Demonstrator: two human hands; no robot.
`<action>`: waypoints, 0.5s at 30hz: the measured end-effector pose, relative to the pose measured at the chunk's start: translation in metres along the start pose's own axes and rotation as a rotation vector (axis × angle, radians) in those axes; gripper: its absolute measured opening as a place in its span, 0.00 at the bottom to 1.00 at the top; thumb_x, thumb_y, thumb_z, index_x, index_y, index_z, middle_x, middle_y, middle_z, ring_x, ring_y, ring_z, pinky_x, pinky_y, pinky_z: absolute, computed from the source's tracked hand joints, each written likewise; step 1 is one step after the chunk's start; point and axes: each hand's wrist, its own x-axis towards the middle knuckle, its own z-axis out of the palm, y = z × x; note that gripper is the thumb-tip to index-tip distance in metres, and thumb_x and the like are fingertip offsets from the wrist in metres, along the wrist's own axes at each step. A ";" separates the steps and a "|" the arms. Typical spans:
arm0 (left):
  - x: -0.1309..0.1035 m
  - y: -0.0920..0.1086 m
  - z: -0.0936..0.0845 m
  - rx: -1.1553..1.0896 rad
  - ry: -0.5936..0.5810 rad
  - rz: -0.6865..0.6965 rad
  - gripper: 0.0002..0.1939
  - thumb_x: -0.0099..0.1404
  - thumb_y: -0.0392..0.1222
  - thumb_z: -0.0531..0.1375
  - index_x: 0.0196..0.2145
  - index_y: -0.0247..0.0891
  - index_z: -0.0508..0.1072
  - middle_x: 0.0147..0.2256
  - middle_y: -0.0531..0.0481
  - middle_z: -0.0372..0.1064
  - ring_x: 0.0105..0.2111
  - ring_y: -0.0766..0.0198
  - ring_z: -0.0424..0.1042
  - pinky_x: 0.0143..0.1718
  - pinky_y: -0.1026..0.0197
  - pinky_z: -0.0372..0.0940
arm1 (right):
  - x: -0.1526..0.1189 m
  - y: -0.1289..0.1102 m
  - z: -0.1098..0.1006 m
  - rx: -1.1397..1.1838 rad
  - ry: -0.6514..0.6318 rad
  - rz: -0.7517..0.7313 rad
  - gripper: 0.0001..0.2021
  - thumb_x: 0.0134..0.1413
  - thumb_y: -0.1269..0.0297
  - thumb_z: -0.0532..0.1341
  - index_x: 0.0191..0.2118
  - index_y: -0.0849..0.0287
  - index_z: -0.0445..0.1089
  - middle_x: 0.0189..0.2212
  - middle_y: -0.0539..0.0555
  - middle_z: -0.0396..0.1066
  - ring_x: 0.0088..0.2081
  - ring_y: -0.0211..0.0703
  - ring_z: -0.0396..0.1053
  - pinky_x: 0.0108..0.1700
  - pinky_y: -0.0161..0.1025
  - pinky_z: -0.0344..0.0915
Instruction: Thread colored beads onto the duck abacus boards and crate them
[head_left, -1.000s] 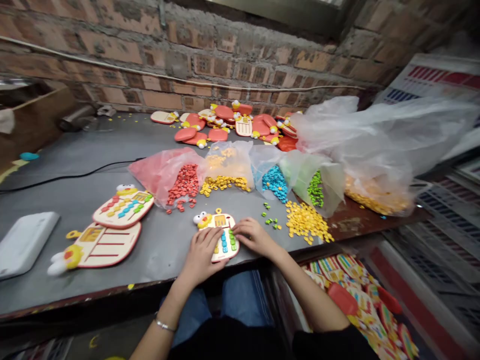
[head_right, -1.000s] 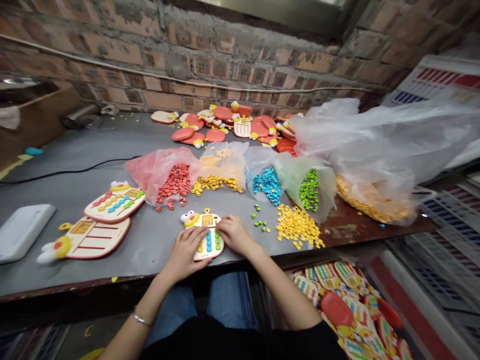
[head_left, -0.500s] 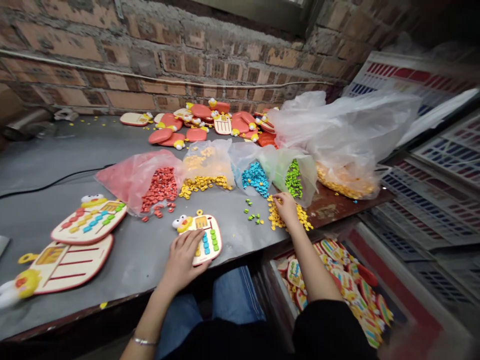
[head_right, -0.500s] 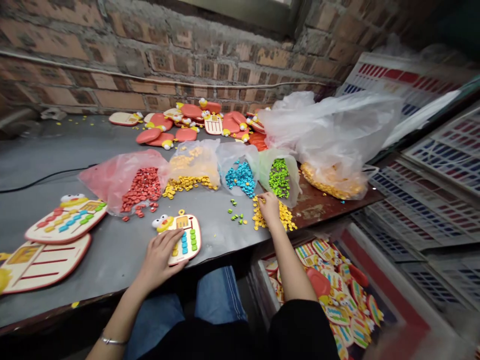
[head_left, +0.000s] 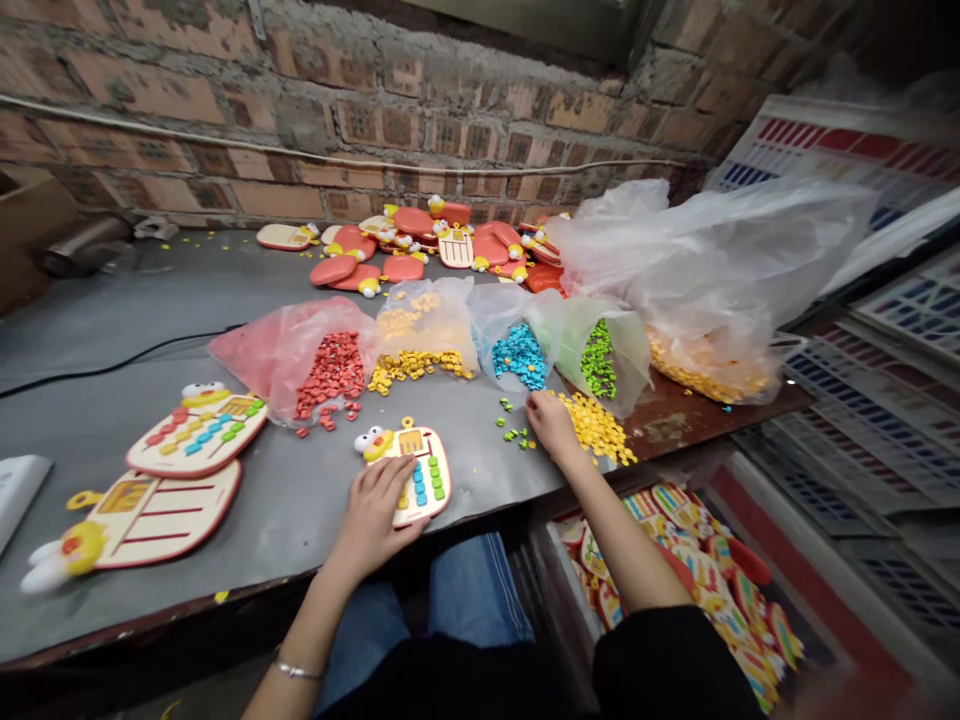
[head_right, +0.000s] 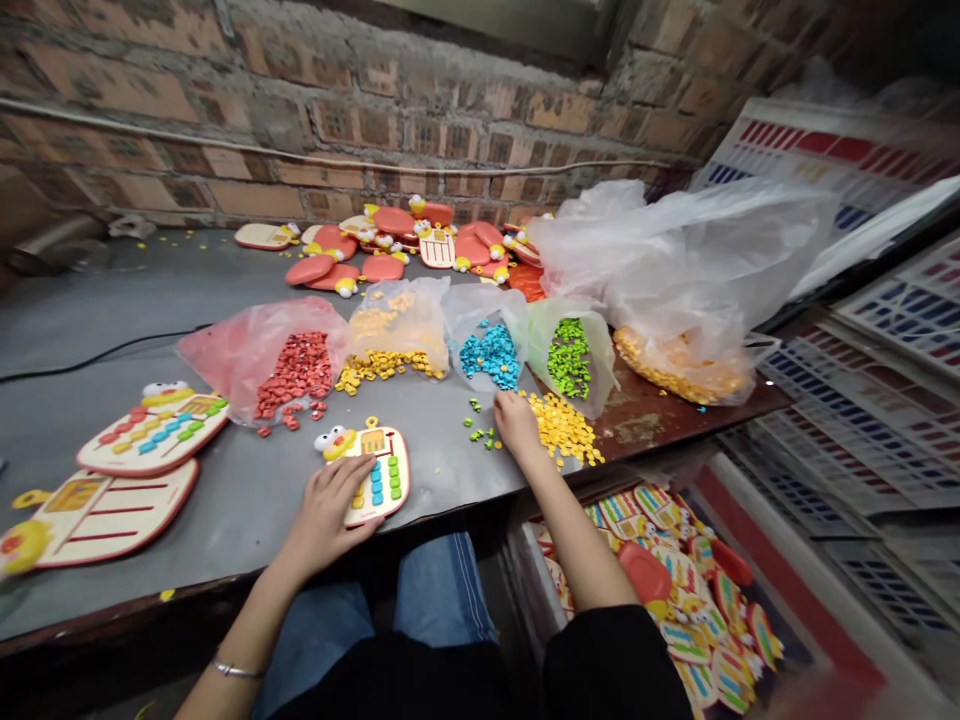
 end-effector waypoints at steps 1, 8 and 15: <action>0.000 0.000 -0.001 -0.004 -0.003 -0.004 0.34 0.59 0.49 0.59 0.61 0.38 0.58 0.59 0.42 0.60 0.58 0.48 0.57 0.56 0.49 0.52 | 0.001 -0.010 0.003 0.044 -0.004 -0.044 0.07 0.55 0.74 0.52 0.31 0.58 0.64 0.30 0.55 0.67 0.34 0.45 0.64 0.37 0.38 0.59; 0.000 0.003 -0.003 -0.035 -0.018 -0.036 0.34 0.59 0.48 0.60 0.61 0.39 0.58 0.60 0.41 0.60 0.58 0.47 0.57 0.57 0.47 0.51 | 0.013 -0.076 0.033 0.157 -0.078 -0.293 0.10 0.55 0.78 0.51 0.31 0.58 0.65 0.33 0.57 0.68 0.37 0.46 0.64 0.41 0.40 0.63; -0.001 0.004 -0.004 -0.056 -0.025 -0.044 0.34 0.58 0.48 0.60 0.61 0.37 0.59 0.60 0.42 0.60 0.59 0.49 0.55 0.58 0.48 0.49 | -0.002 -0.076 0.045 0.185 -0.112 -0.354 0.11 0.56 0.78 0.51 0.33 0.59 0.69 0.35 0.59 0.71 0.39 0.48 0.67 0.42 0.45 0.67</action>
